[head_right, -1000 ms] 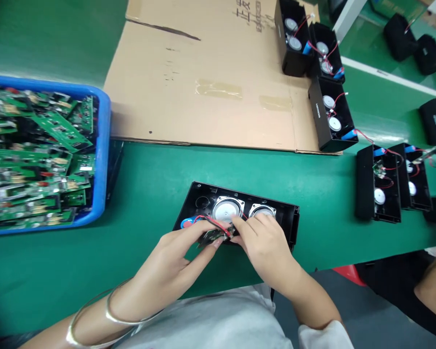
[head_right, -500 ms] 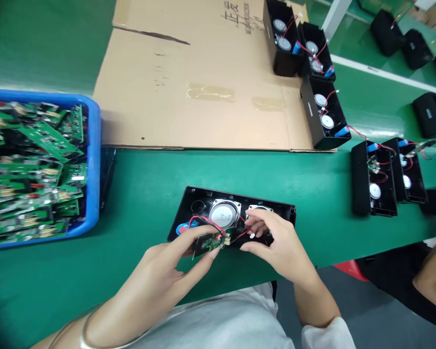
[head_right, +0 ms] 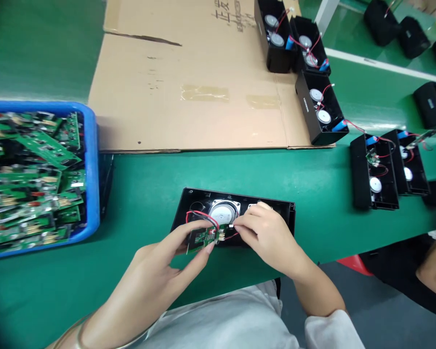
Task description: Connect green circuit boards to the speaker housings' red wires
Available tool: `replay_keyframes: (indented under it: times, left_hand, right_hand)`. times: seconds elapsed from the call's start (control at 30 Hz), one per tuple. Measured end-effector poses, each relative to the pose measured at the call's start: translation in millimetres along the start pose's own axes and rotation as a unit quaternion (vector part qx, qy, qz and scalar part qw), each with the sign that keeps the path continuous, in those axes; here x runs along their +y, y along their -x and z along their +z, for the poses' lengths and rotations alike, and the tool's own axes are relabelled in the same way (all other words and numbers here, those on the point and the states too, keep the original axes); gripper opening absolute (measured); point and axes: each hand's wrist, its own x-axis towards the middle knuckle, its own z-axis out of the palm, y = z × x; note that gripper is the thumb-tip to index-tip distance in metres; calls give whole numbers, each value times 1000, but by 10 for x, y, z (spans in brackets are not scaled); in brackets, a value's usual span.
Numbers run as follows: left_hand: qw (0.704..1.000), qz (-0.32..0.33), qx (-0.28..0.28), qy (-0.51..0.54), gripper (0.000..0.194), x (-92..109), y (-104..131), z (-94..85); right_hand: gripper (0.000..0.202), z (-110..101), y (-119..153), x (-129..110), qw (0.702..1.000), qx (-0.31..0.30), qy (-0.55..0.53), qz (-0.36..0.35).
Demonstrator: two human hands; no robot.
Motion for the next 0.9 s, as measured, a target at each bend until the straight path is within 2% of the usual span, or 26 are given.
replay_keyframes:
  times: [0.13,0.23,0.37,0.7,0.9]
  left_hand:
    - [1000,1,2,-2,21,-32,-17,18]
    - [1000,7,1,-1,20,-52,-29,33]
    - [1000,23,13,-14,17,-67,-26,39]
    - [996,74,28,-53,14,-58,-13,74]
    - [983,149,60,-86,14,-75,14,139]
  right_hand:
    - [23,43,18,16,998,8,26,-52]
    - [26,63,32,13,992,0,84,-96]
    - [33,81,33,6,983,-13,139,-119]
    - [33,108,45,-10,993,-12,91,-72]
    - [31,147,51,-81,995,2,99,-13]
